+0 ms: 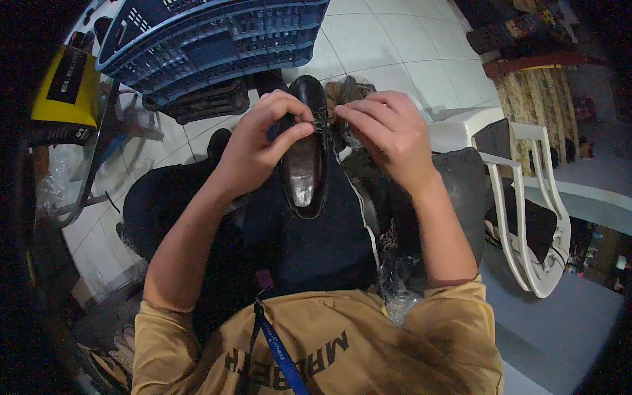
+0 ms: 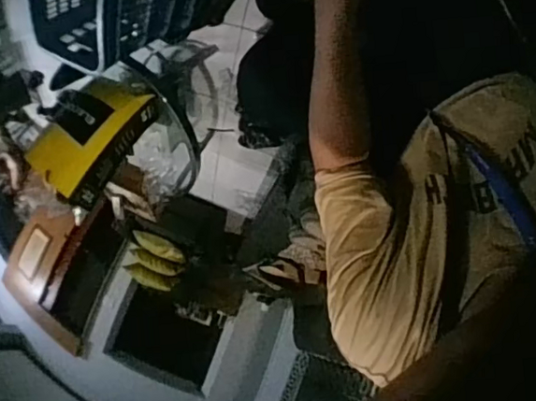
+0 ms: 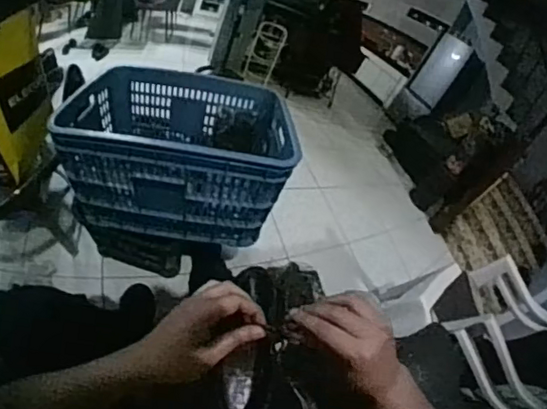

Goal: The recorder unties a knot on a plastic bag, removes a black leather shoe, and then unties and loosens the shoe's laces.

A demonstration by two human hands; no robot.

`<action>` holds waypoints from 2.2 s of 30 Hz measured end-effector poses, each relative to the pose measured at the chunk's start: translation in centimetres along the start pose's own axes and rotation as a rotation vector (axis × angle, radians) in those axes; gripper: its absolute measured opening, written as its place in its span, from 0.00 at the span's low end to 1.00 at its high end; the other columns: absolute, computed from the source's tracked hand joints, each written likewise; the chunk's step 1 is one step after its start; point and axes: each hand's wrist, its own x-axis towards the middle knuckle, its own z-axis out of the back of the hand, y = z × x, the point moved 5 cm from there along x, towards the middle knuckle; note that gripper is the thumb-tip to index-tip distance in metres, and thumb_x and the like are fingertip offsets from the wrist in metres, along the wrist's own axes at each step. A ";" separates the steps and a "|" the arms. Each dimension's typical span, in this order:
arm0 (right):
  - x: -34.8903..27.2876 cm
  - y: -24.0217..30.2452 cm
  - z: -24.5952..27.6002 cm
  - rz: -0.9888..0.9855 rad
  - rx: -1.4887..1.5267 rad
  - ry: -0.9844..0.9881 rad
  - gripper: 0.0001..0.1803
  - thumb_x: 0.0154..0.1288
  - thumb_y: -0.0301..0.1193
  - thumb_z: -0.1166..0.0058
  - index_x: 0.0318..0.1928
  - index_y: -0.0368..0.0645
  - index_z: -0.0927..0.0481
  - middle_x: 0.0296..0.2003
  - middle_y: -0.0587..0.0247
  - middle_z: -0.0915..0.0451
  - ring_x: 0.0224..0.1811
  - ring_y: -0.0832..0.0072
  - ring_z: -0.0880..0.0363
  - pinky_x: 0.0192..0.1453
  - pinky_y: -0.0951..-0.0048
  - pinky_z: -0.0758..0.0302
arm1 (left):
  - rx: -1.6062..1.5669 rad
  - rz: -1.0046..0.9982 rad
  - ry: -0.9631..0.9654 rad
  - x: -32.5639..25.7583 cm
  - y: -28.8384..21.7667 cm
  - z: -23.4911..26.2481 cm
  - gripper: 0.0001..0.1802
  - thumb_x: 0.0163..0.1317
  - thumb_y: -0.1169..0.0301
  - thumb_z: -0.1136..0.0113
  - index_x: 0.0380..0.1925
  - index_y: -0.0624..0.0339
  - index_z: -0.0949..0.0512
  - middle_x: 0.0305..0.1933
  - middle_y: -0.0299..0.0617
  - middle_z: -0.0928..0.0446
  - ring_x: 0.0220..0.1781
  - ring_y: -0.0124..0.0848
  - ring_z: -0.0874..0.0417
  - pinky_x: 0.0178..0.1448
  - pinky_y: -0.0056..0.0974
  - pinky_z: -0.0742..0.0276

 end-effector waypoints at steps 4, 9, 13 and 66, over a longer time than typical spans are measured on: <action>-1.5 -2.4 1.3 -0.007 -0.110 0.007 0.21 0.57 0.24 0.32 0.54 0.46 0.09 0.47 0.65 0.10 0.49 0.61 0.15 0.54 0.60 0.18 | -0.008 0.036 -0.005 0.1 -0.1 0.0 0.07 0.71 0.75 0.31 0.45 0.64 0.19 0.47 0.43 0.19 0.55 0.39 0.19 0.65 0.41 0.27; -3.3 -5.2 4.2 -0.007 -0.256 -0.122 0.19 0.55 0.24 0.27 0.50 0.46 0.07 0.42 0.66 0.09 0.45 0.65 0.14 0.51 0.61 0.18 | -0.020 0.072 0.019 0.0 -0.2 0.3 0.07 0.72 0.75 0.31 0.44 0.64 0.19 0.47 0.41 0.20 0.55 0.37 0.19 0.65 0.40 0.27; -4.6 -6.3 6.4 -0.022 -0.302 -0.126 0.18 0.54 0.24 0.23 0.47 0.46 0.06 0.36 0.67 0.10 0.39 0.67 0.14 0.48 0.63 0.19 | -0.021 0.098 0.020 -0.2 -0.1 0.3 0.07 0.73 0.74 0.31 0.45 0.64 0.20 0.48 0.41 0.21 0.55 0.36 0.20 0.65 0.40 0.27; -12.3 -9.9 12.2 -0.153 -0.504 0.084 0.25 0.59 0.22 0.30 0.59 0.50 0.08 0.46 0.63 0.14 0.48 0.60 0.17 0.54 0.59 0.18 | -0.071 0.137 0.001 -0.1 0.5 0.7 0.08 0.75 0.70 0.32 0.43 0.64 0.18 0.46 0.38 0.20 0.54 0.32 0.21 0.64 0.38 0.29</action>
